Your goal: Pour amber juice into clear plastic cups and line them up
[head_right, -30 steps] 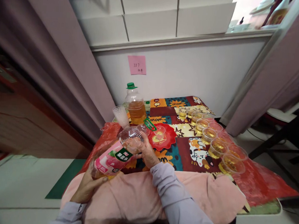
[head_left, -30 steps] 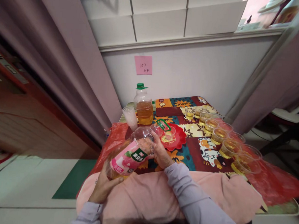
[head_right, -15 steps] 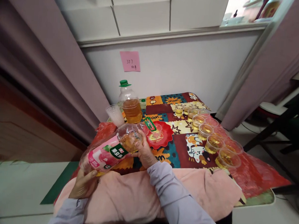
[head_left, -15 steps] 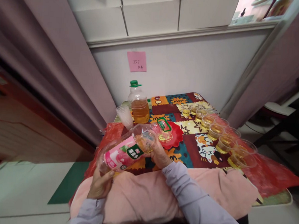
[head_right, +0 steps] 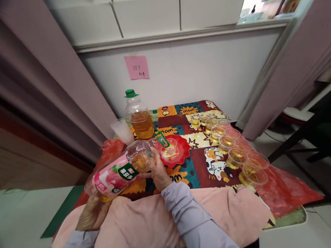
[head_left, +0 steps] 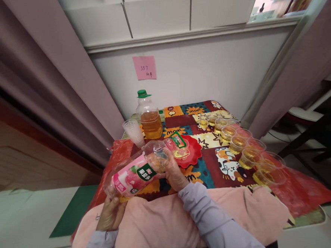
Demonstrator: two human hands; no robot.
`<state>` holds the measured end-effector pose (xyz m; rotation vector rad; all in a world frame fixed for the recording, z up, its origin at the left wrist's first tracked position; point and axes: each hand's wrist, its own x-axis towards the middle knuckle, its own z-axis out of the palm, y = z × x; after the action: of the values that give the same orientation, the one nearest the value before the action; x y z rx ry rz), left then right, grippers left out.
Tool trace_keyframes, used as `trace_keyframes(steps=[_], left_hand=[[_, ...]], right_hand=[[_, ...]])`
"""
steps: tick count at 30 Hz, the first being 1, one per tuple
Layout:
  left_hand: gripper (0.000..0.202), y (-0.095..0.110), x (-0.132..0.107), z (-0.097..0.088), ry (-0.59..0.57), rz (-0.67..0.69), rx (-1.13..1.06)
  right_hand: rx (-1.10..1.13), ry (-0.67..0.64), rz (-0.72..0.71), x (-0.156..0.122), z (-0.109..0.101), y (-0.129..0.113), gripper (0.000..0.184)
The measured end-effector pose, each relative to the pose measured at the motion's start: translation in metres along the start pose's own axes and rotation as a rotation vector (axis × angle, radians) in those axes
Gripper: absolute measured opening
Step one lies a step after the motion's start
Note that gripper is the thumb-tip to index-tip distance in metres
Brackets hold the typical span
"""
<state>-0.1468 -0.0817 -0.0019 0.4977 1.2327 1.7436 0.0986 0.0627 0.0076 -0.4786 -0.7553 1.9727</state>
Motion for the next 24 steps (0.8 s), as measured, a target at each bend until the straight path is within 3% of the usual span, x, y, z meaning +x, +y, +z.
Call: trace_keyframes(steps=[15,19,24], left_hand=[[0.065,0.004,0.001,0.004,-0.169,0.008,-0.134],[0.077,0.005,0.004,-0.002,-0.160,0.004,-0.075],[0.068,0.003,0.007,-0.011,-0.138,-0.028,-0.043]], right_hand=[[0.047,-0.041,0.005,-0.003,0.006,0.000,0.095],[0.052,-0.035,0.017,-0.002,0.004,0.000,0.093],[0.051,-0.045,0.022,-0.002,0.004,-0.001,0.096]])
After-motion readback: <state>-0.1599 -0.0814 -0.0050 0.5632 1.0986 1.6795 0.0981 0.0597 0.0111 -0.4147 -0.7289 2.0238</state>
